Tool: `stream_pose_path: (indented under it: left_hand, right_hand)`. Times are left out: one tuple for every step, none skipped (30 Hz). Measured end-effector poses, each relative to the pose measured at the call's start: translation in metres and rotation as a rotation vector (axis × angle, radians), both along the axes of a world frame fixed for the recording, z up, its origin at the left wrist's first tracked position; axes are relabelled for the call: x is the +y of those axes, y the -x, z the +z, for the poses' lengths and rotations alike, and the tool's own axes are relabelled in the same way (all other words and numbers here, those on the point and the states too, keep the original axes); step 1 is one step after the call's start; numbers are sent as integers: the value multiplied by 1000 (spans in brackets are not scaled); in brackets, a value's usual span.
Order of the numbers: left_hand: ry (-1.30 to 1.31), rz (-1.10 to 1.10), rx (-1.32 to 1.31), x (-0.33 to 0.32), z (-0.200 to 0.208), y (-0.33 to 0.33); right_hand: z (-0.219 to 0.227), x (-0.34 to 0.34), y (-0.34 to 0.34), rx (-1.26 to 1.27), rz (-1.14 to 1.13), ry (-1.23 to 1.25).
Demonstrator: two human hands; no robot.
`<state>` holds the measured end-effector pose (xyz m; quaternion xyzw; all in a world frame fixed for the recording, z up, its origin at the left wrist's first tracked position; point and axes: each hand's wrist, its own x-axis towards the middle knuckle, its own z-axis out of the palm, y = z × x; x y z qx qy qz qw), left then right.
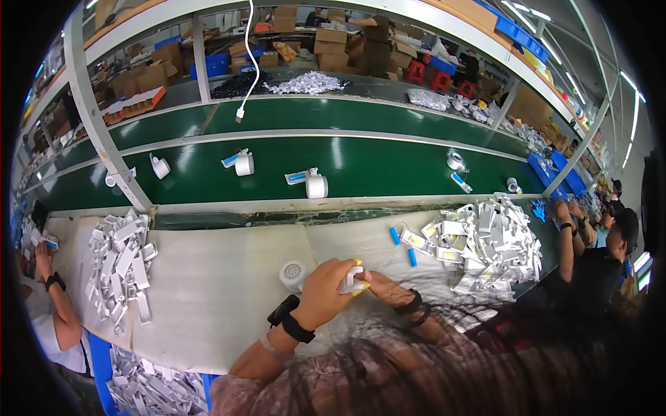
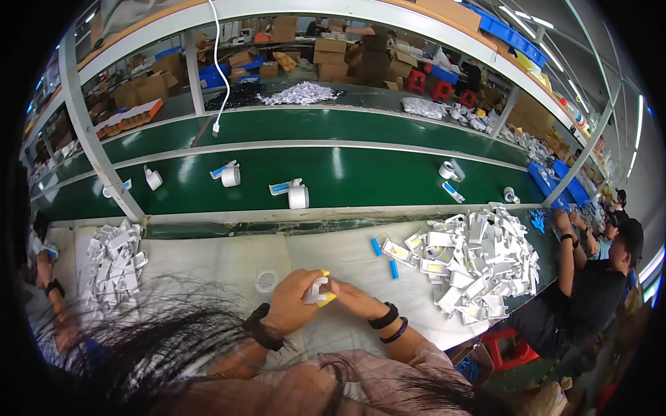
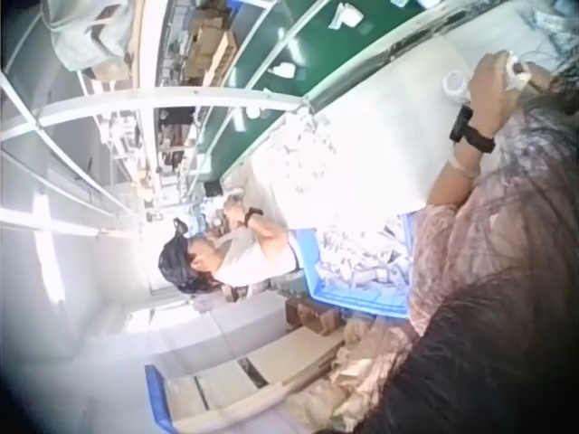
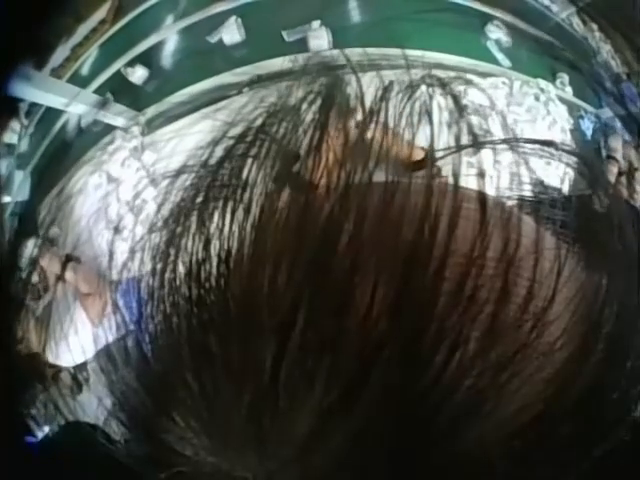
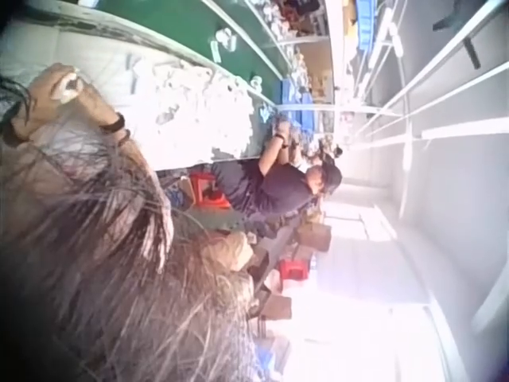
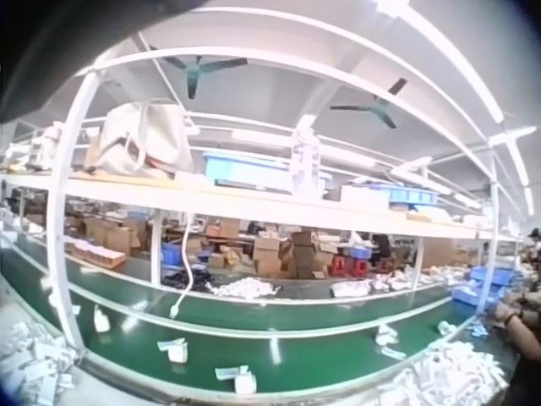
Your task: The person places batteries into white plastic housings, connects the wires from a light fixture to the housing, and presses the components together. The assembled units are then placed onto a conveyor belt, and the process is repeated.
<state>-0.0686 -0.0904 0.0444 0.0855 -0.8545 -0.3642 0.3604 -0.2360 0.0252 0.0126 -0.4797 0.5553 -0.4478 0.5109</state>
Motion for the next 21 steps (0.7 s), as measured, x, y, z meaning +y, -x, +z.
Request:
stream_pose_path:
  left_hand:
    - [-1, -4, 0, 1, 1, -1]
    - [-83, -23, 12, 2, 9, -5]
    - [-168, -45, 23, 2, 15, -8]
    - [-171, -77, 45, 0, 21, -10]
    - [-175, -74, 44, -1, 22, -14]
    - [-246, -131, 11, -1, 23, -17]
    - [-317, -188, -22, -1, 23, -19]
    - [-316, -194, -24, 2, 23, -17]
    - [-333, -265, 50, 7, 23, -15]
    - [-351, -336, 124, 10, 24, -13]
    - [-353, -333, 124, 10, 24, -15]
    - [-275, -314, 79, 9, 25, -19]
    - [-196, -294, 34, 8, 25, -21]
    - [-200, -341, 119, 4, 24, -17]
    - [-200, -347, 118, 3, 27, -17]
    - [-249, -288, 67, 2, 31, -18]
    - [-298, -221, 14, 1, 32, -20]
    - [-256, -187, -26, -2, 30, -20]
    - [-254, -189, -26, -2, 27, -18]
    - [-295, -166, 13, -1, 24, -17]
    - [-336, -144, 53, 0, 23, -18]
  right_hand:
    - [-8, 2, -1, 0, -4, -1]
    - [-20, 1, -2, -5, 62, 87]
    - [-24, -1, -4, -10, 124, 171]
    - [-25, -2, -5, -85, 124, 175]
    - [-15, -3, -13, -86, 127, 171]
    - [2, 0, -24, 45, 59, 234]
    - [9, 0, -31, 176, -10, 296]
    - [4, -2, -33, 176, -16, 297]
    - [-6, -4, -36, 89, -40, 374]
    - [-11, -5, -36, 2, -63, 450]
    - [-3, -6, -37, 1, -60, 448]
    - [11, -6, -39, 72, -13, 460]
    - [19, -7, -40, 143, 35, 473]
    - [10, -6, -38, 143, 35, 473]
    - [-3, -5, -34, 184, 52, 470]
    - [-15, -4, -30, 225, 68, 467]
    - [-15, -3, -31, 224, 68, 467]
    - [-14, -2, -33, 132, 36, 363]
    - [-12, -2, -35, 40, 2, 259]
    - [1, -5, -35, 130, 15, 392]
    - [-2, -5, -35, 127, 17, 391]
